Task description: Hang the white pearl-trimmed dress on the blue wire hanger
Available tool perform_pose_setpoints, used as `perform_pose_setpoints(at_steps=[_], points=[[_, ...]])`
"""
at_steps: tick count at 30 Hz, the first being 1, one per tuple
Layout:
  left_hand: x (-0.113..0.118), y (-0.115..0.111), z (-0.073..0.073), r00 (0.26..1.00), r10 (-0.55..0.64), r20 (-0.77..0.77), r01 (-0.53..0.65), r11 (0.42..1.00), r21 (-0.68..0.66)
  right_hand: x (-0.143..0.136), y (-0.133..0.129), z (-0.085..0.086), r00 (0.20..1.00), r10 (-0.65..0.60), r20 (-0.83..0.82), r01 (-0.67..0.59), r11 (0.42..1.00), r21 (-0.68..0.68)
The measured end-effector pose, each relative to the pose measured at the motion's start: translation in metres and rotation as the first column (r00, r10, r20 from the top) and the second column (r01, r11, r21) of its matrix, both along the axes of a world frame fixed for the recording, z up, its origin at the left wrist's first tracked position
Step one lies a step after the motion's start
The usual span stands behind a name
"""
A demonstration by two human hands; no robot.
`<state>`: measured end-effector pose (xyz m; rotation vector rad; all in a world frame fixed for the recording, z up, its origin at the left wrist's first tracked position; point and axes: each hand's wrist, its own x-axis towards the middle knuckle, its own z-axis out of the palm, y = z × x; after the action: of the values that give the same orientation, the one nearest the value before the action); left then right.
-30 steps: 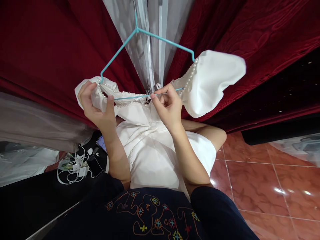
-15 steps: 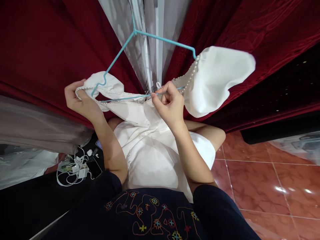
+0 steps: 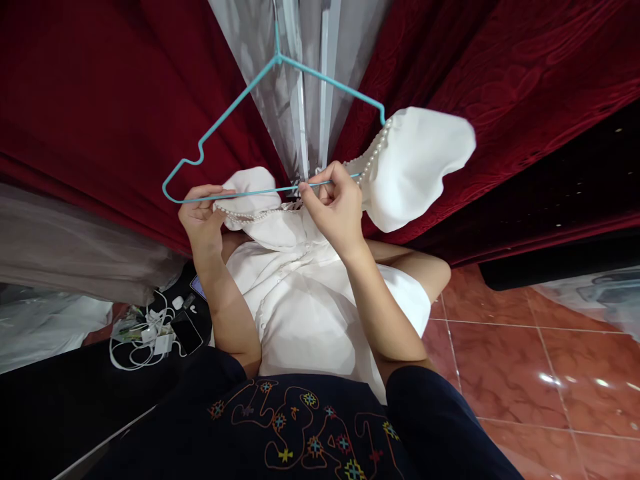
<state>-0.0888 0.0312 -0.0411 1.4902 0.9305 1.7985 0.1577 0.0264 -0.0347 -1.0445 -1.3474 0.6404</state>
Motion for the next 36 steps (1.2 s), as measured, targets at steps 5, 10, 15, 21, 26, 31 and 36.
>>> perform_pose_setpoints(at_steps=[5,10,15,21,26,31,36], points=[[0.030,0.000,0.003,0.988,-0.058,0.142,0.064,0.997,-0.034,0.004,0.000,-0.001,1.000,-0.008,0.005,0.008,0.999,0.036],[0.044,-0.002,0.008,0.974,0.076,0.214,-0.069,0.997,-0.044,-0.001,0.000,0.000,0.998,-0.039,0.042,0.035,0.996,0.082],[0.048,-0.005,0.016,0.965,0.153,0.214,-0.145,0.988,-0.055,0.017,0.004,0.000,0.930,-0.367,0.025,0.352,0.908,0.225],[0.053,-0.011,0.025,0.955,0.141,0.262,-0.137,0.990,-0.031,0.052,0.027,-0.005,0.843,-0.448,0.298,0.326,0.866,0.379],[0.053,-0.013,0.027,0.955,0.184,0.235,-0.168,0.982,-0.085,0.060,0.044,-0.003,0.795,-0.597,0.111,0.499,0.746,0.441],[0.051,-0.013,0.024,0.957,0.182,0.226,-0.156,0.980,-0.127,0.098,0.061,0.002,0.752,-0.639,0.162,0.484,0.701,0.524],[0.052,-0.015,0.024,0.956,0.216,0.199,-0.187,0.970,-0.157,0.122,0.073,0.006,0.702,-0.664,0.257,0.539,0.732,0.417]])
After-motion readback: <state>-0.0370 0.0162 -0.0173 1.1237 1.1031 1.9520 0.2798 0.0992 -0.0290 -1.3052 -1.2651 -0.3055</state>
